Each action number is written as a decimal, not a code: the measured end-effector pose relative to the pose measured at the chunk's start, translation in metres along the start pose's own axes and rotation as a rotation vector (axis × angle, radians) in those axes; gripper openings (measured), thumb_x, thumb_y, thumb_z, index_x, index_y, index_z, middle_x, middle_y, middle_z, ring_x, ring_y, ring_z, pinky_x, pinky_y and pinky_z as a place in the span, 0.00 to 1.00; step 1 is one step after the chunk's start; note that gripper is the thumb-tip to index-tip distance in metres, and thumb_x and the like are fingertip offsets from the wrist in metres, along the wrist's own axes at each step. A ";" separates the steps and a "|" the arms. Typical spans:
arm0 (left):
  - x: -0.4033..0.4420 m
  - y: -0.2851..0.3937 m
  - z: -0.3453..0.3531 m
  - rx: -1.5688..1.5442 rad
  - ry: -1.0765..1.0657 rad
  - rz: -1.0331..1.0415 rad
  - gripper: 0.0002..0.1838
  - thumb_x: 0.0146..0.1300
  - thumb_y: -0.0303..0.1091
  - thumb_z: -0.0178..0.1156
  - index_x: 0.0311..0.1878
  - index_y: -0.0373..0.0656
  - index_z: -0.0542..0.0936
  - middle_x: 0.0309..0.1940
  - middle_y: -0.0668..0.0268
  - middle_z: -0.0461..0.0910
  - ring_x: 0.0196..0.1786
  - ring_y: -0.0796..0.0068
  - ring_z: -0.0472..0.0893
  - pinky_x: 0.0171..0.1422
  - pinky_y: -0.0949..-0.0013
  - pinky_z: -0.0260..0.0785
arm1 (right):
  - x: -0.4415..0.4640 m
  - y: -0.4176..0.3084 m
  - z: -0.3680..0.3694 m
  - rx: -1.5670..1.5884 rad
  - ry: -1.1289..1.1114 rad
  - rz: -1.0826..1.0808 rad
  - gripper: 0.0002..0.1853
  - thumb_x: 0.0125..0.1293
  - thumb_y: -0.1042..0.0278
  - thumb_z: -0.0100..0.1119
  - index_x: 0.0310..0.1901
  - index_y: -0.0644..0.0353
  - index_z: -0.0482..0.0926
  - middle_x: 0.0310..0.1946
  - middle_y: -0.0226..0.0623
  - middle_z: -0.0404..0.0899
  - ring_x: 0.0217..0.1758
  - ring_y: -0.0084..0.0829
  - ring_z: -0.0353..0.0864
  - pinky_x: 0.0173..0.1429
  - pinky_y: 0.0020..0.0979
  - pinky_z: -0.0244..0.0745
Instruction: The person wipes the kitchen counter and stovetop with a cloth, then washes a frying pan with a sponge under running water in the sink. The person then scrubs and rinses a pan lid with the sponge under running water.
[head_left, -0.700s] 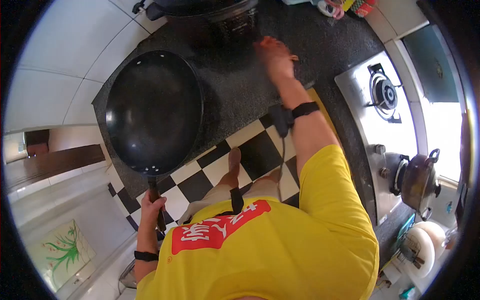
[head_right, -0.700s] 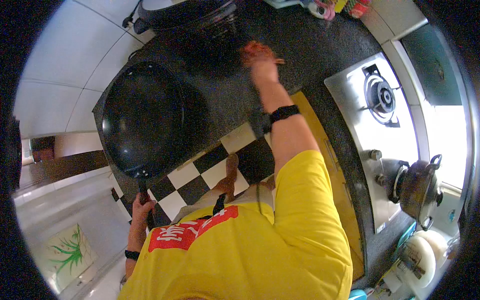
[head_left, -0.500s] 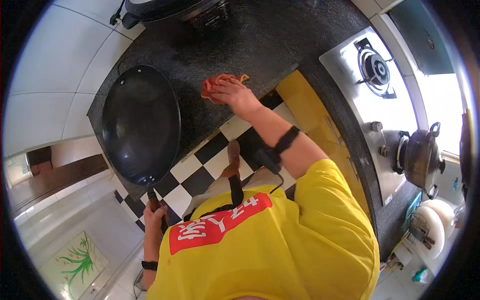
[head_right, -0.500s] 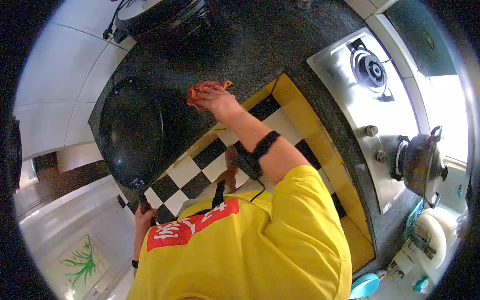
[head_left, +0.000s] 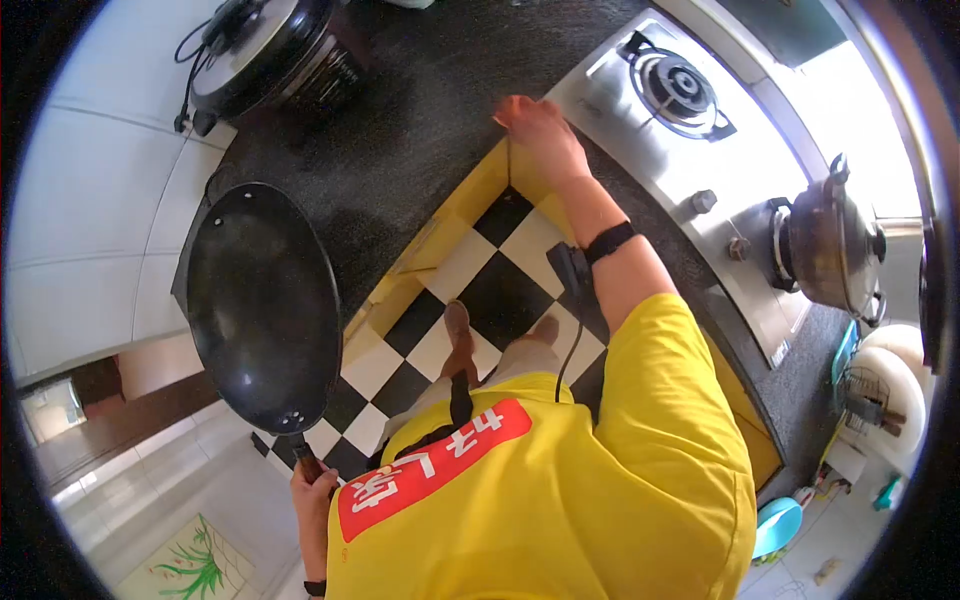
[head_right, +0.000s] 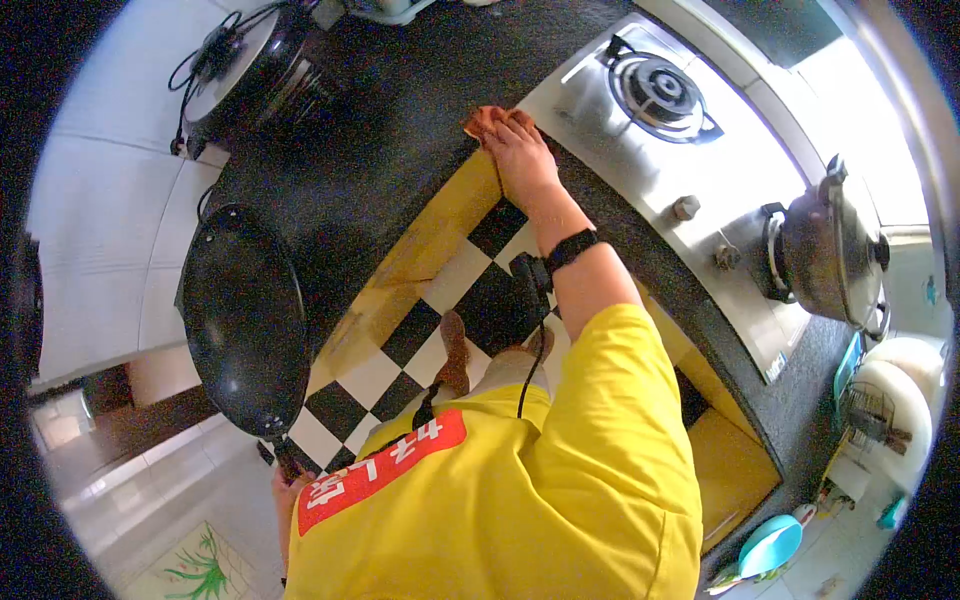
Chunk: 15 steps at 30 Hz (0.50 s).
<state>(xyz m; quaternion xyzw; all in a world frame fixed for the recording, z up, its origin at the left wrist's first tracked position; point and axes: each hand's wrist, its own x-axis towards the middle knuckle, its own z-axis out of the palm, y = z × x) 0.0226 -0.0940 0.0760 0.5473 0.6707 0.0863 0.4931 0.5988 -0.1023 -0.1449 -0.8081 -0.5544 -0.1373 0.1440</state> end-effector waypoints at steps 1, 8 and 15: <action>-0.002 0.005 0.005 0.009 -0.011 0.013 0.10 0.44 0.26 0.59 0.30 0.41 0.69 0.17 0.69 0.70 0.19 0.79 0.70 0.25 0.76 0.62 | -0.018 0.001 -0.019 0.119 -0.054 0.168 0.19 0.54 0.70 0.45 0.50 0.51 0.72 0.54 0.34 0.68 0.61 0.34 0.64 0.64 0.34 0.57; -0.006 0.063 0.064 0.180 -0.210 0.129 0.09 0.44 0.26 0.57 0.28 0.40 0.69 0.18 0.70 0.70 0.19 0.81 0.69 0.25 0.78 0.61 | -0.206 0.017 -0.145 -0.018 -0.003 0.424 0.22 0.51 0.75 0.49 0.51 0.54 0.71 0.54 0.34 0.69 0.61 0.34 0.64 0.63 0.35 0.60; 0.011 0.118 0.147 0.231 -0.550 0.322 0.10 0.44 0.28 0.58 0.32 0.38 0.71 0.18 0.69 0.71 0.18 0.80 0.70 0.23 0.76 0.62 | -0.395 0.038 -0.237 -0.082 0.117 0.762 0.18 0.59 0.75 0.46 0.52 0.55 0.71 0.57 0.33 0.66 0.60 0.37 0.64 0.62 0.33 0.60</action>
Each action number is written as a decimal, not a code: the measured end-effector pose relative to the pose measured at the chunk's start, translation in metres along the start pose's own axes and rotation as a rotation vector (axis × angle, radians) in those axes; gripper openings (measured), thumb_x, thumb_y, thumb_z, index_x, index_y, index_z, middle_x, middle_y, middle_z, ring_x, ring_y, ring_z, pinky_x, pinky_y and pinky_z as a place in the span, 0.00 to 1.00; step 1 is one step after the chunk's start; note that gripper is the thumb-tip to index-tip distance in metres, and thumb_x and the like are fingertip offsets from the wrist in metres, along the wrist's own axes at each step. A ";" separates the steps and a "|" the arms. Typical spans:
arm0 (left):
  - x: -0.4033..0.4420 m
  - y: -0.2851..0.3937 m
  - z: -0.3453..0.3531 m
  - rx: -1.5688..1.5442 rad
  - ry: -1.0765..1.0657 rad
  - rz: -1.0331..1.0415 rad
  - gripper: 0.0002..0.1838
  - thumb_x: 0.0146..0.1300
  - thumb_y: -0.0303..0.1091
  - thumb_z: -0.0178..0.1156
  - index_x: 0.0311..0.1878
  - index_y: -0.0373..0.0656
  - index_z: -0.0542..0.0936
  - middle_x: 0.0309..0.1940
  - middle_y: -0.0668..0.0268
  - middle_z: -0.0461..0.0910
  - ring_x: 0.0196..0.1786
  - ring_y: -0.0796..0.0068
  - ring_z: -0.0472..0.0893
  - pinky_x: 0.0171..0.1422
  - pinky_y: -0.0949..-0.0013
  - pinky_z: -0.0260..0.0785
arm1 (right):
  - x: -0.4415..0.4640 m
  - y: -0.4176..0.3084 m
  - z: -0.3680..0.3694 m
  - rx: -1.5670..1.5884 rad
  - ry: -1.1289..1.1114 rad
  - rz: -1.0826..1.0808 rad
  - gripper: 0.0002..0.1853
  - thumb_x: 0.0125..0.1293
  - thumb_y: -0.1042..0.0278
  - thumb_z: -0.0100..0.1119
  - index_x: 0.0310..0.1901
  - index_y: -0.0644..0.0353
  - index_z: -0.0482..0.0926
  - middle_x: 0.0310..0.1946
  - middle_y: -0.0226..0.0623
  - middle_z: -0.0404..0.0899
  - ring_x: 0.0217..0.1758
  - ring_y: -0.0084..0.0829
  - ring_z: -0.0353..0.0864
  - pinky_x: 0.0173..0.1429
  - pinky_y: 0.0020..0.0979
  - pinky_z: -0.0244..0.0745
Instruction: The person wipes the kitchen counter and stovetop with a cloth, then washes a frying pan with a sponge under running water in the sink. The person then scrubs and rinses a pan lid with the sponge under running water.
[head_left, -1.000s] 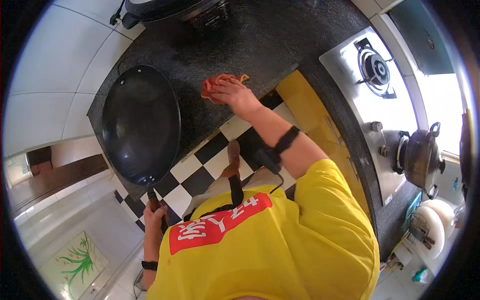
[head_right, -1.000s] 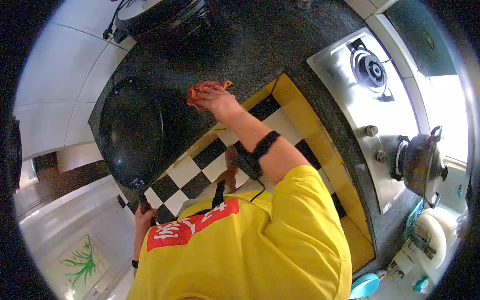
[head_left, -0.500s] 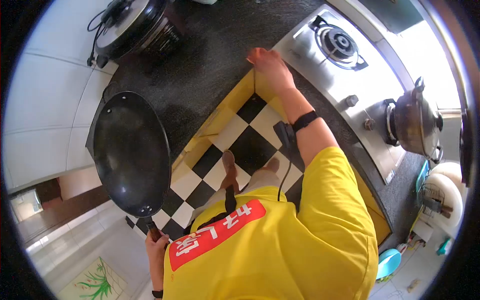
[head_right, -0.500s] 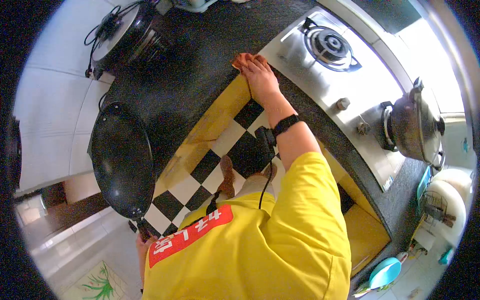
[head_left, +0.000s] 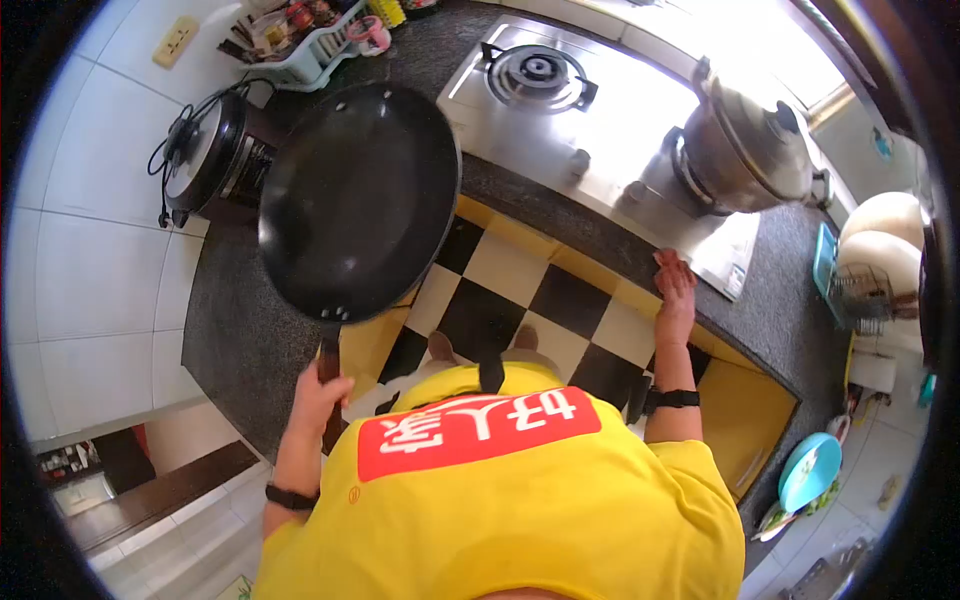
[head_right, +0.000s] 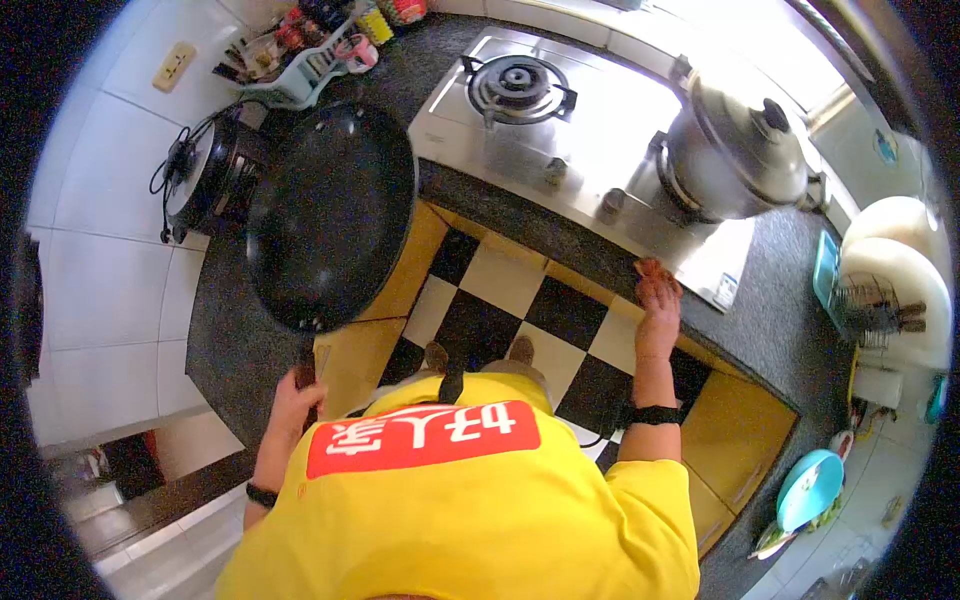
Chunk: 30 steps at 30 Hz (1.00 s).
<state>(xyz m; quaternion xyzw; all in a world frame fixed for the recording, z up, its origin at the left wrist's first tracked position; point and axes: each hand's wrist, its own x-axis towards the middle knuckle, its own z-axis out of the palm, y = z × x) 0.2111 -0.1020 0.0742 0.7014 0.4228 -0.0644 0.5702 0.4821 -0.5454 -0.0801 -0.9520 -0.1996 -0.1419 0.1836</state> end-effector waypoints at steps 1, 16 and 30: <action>0.008 0.017 0.012 0.000 -0.017 0.016 0.11 0.44 0.29 0.59 0.32 0.38 0.71 0.18 0.68 0.71 0.18 0.80 0.70 0.24 0.76 0.62 | -0.020 0.029 0.000 -0.091 0.024 0.088 0.15 0.62 0.73 0.45 0.50 0.59 0.72 0.58 0.32 0.66 0.60 0.36 0.64 0.61 0.30 0.59; 0.202 0.169 0.104 0.212 -0.406 0.310 0.12 0.45 0.28 0.61 0.32 0.37 0.70 0.17 0.66 0.71 0.17 0.77 0.71 0.22 0.74 0.63 | -0.020 -0.021 -0.036 0.907 0.118 0.638 0.16 0.61 0.81 0.48 0.49 0.57 0.75 0.46 0.31 0.75 0.25 0.19 0.70 0.24 0.20 0.66; 0.256 0.225 0.119 0.358 -0.565 0.287 0.11 0.48 0.33 0.61 0.32 0.42 0.70 0.21 0.69 0.70 0.22 0.78 0.70 0.27 0.74 0.64 | 0.182 -0.154 0.090 0.177 -0.091 -0.247 0.23 0.56 0.76 0.46 0.56 0.62 0.65 0.57 0.47 0.63 0.64 0.41 0.58 0.65 0.37 0.55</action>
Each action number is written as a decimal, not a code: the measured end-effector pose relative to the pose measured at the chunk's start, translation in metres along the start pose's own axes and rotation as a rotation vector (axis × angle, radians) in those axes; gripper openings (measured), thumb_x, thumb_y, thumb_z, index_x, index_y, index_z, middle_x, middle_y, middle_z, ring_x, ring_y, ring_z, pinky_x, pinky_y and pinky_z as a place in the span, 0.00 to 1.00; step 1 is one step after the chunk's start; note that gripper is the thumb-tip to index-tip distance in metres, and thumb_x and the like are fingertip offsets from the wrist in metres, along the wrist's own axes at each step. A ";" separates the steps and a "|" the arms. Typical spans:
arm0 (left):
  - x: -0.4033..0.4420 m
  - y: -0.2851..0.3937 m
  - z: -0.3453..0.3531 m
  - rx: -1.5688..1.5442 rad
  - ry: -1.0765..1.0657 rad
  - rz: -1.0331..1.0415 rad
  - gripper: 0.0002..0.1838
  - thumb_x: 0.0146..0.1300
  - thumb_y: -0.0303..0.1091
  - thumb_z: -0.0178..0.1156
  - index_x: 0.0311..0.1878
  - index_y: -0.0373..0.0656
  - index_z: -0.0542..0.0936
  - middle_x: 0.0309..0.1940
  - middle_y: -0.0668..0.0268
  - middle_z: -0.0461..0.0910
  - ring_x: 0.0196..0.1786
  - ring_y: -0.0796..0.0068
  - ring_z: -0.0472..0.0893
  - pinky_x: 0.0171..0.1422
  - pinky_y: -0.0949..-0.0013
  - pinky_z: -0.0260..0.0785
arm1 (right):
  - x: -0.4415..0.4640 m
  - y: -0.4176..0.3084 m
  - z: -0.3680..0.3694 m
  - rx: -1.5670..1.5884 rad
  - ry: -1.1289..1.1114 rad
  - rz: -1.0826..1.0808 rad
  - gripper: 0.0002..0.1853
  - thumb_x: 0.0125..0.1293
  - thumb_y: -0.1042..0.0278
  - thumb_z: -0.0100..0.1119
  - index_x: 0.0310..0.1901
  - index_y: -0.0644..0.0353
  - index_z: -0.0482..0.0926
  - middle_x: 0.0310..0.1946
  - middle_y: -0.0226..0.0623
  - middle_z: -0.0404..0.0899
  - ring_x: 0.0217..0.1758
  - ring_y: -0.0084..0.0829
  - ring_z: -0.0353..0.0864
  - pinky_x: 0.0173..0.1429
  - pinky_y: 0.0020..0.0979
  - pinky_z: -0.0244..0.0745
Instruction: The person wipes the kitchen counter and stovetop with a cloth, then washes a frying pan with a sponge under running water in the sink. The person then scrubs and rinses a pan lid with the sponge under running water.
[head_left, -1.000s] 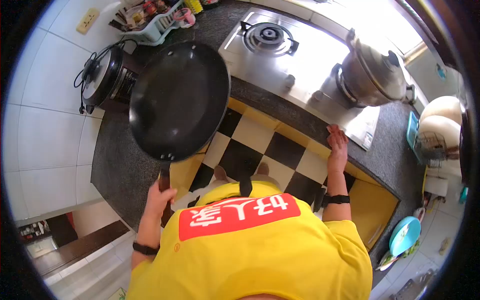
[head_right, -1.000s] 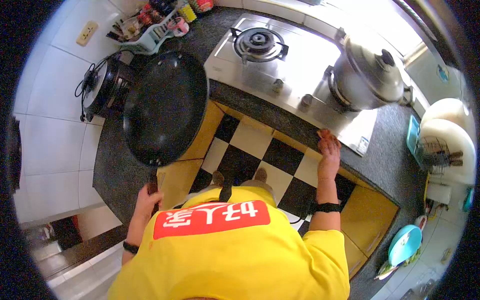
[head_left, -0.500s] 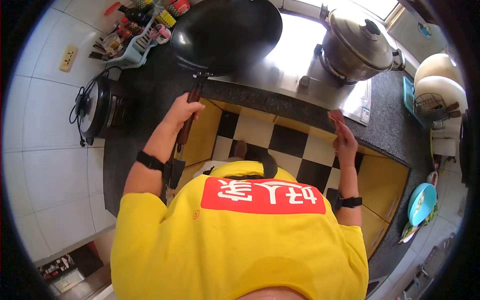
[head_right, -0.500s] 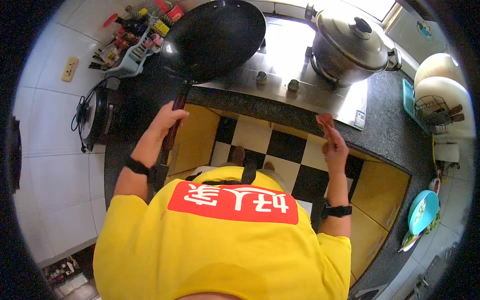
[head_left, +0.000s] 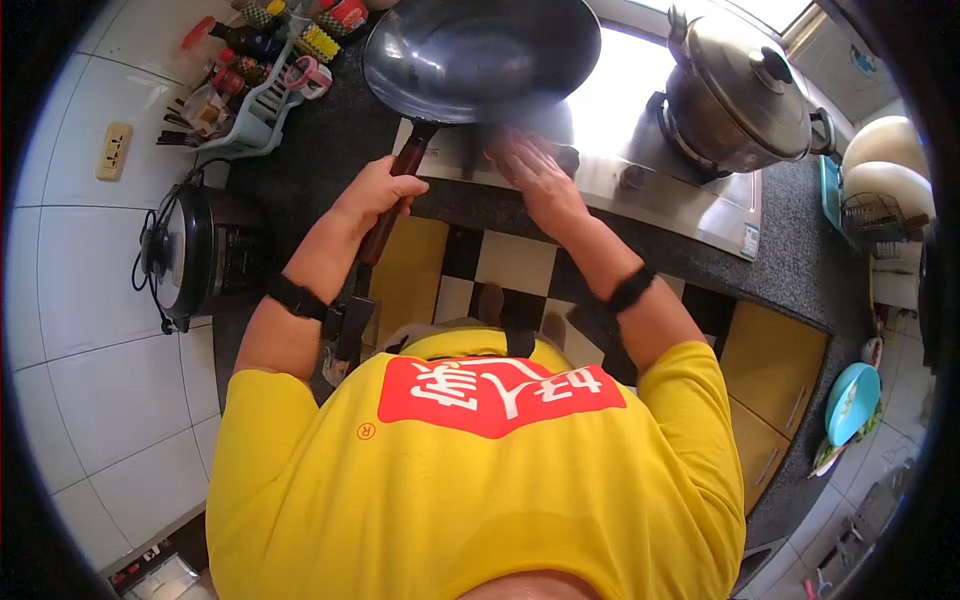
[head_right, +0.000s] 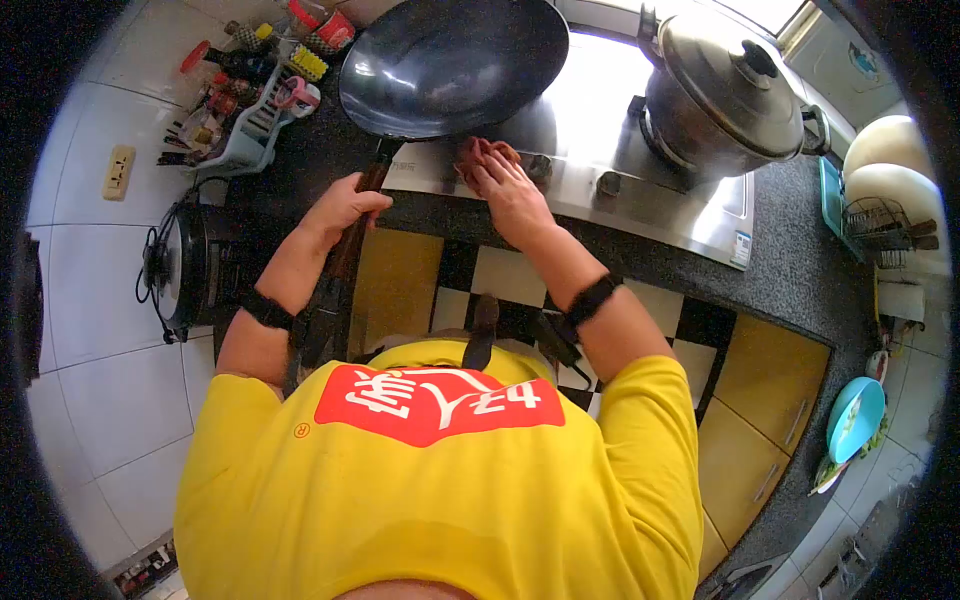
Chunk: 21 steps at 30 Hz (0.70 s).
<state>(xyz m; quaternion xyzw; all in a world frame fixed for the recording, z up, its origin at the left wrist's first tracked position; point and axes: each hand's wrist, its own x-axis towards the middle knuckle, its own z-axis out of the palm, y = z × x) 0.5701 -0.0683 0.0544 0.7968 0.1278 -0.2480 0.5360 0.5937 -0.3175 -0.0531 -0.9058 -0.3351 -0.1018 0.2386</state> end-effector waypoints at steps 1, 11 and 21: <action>0.003 0.000 -0.002 0.000 0.003 -0.002 0.11 0.48 0.33 0.61 0.32 0.42 0.70 0.21 0.69 0.70 0.22 0.78 0.70 0.27 0.74 0.64 | 0.011 0.004 0.017 -0.159 -0.043 -0.032 0.25 0.56 0.73 0.45 0.58 0.64 0.62 0.59 0.48 0.60 0.67 0.42 0.53 0.67 0.39 0.50; 0.010 0.013 -0.009 -0.020 -0.110 -0.043 0.13 0.56 0.41 0.59 0.34 0.41 0.70 0.22 0.70 0.70 0.25 0.82 0.71 0.29 0.76 0.65 | -0.016 -0.002 0.048 -0.270 -0.269 0.122 0.26 0.61 0.67 0.41 0.61 0.64 0.58 0.63 0.51 0.53 0.68 0.44 0.49 0.69 0.44 0.44; -0.004 0.015 -0.013 -0.008 -0.172 0.028 0.24 0.59 0.40 0.57 0.54 0.38 0.64 0.33 0.64 0.74 0.35 0.76 0.75 0.41 0.72 0.69 | -0.073 0.021 -0.002 -0.010 -0.019 0.221 0.14 0.50 0.75 0.53 0.42 0.57 0.76 0.44 0.37 0.75 0.49 0.33 0.75 0.52 0.31 0.70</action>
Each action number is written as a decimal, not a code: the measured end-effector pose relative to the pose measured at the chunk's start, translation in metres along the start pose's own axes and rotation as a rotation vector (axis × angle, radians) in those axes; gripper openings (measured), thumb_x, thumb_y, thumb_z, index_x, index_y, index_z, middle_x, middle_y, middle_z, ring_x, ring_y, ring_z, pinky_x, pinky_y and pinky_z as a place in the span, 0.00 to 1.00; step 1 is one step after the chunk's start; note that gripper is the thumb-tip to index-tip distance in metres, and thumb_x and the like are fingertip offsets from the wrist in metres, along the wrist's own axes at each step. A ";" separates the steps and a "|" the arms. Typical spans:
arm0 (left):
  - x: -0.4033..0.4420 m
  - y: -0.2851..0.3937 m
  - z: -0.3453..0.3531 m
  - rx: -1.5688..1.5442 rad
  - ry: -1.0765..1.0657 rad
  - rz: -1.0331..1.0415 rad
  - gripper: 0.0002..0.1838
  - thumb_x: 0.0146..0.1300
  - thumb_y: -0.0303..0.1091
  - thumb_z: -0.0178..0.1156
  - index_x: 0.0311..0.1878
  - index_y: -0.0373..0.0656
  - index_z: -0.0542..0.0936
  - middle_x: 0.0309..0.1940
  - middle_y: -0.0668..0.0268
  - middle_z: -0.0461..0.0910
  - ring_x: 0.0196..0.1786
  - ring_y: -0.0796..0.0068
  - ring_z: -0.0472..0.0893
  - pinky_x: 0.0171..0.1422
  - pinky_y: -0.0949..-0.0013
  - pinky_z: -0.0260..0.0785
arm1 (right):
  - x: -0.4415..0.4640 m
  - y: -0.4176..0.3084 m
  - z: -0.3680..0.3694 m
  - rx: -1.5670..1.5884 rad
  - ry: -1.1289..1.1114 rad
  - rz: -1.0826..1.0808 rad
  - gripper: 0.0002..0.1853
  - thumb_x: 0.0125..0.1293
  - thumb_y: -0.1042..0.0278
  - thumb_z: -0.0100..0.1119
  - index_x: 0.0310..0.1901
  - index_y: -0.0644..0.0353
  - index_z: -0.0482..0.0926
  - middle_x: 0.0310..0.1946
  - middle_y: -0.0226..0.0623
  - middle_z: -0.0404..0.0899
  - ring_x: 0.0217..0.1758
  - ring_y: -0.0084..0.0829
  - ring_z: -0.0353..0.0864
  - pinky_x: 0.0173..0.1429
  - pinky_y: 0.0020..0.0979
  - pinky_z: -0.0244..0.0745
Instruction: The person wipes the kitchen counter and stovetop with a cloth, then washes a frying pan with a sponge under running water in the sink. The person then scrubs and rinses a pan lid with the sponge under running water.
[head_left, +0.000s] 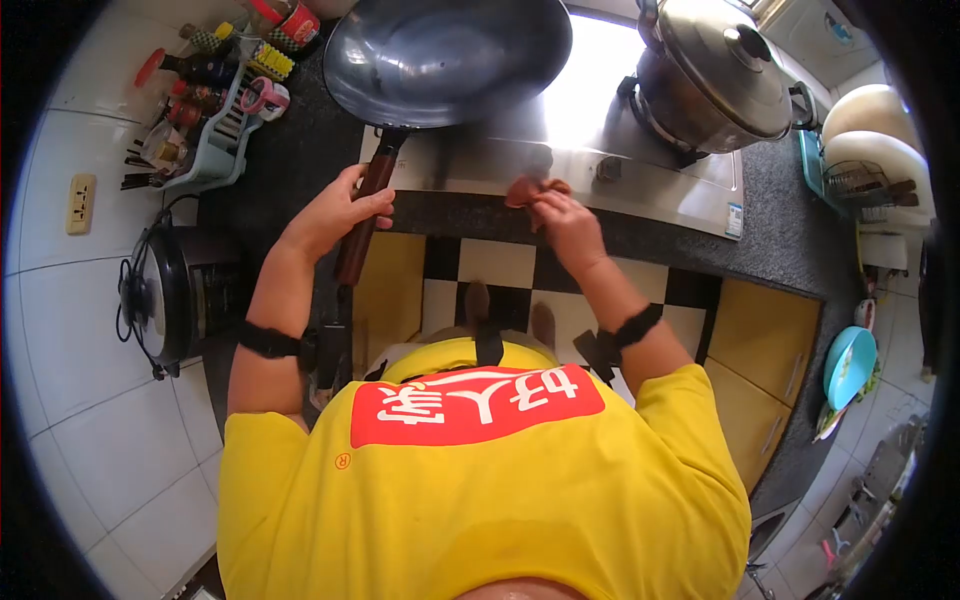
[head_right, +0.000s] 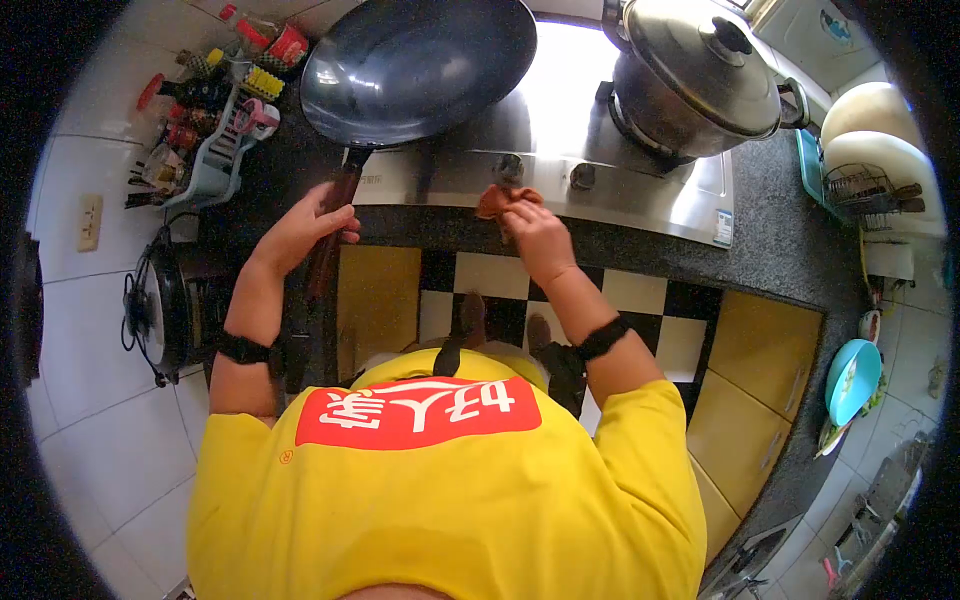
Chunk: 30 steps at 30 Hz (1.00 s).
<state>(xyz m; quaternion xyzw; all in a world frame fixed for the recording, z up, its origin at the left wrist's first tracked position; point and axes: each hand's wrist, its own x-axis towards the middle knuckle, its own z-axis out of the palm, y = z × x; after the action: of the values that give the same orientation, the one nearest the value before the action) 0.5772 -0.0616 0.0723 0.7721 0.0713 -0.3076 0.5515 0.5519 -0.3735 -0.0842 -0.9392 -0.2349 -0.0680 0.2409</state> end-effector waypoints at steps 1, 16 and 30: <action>-0.004 -0.002 0.001 0.019 0.005 0.032 0.27 0.59 0.41 0.57 0.57 0.38 0.61 0.35 0.62 0.75 0.37 0.75 0.76 0.43 0.70 0.69 | -0.001 0.010 0.001 -0.002 -0.002 -0.003 0.14 0.50 0.75 0.53 0.42 0.57 0.76 0.44 0.37 0.75 0.49 0.33 0.75 0.52 0.31 0.70; -0.061 -0.021 0.017 -0.081 0.043 -0.056 0.30 0.58 0.50 0.56 0.56 0.40 0.62 0.36 0.63 0.76 0.33 0.76 0.78 0.34 0.77 0.64 | 0.006 0.008 -0.011 -0.013 0.070 0.277 0.09 0.52 0.78 0.49 0.36 0.63 0.74 0.39 0.39 0.77 0.47 0.37 0.75 0.47 0.34 0.73; -0.057 -0.029 0.034 -0.216 0.195 -0.067 0.17 0.63 0.38 0.51 0.53 0.43 0.64 0.29 0.68 0.74 0.24 0.84 0.73 0.24 0.81 0.64 | 0.070 0.165 -0.039 1.442 -0.068 0.035 0.07 0.60 0.72 0.49 0.38 0.61 0.75 0.31 0.23 0.70 0.31 0.15 0.66 0.34 0.17 0.63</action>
<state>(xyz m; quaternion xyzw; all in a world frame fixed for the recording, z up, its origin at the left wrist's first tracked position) 0.5054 -0.0680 0.0737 0.7316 0.1831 -0.2396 0.6113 0.6911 -0.4913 -0.1030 -0.5519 -0.2138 0.1371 0.7943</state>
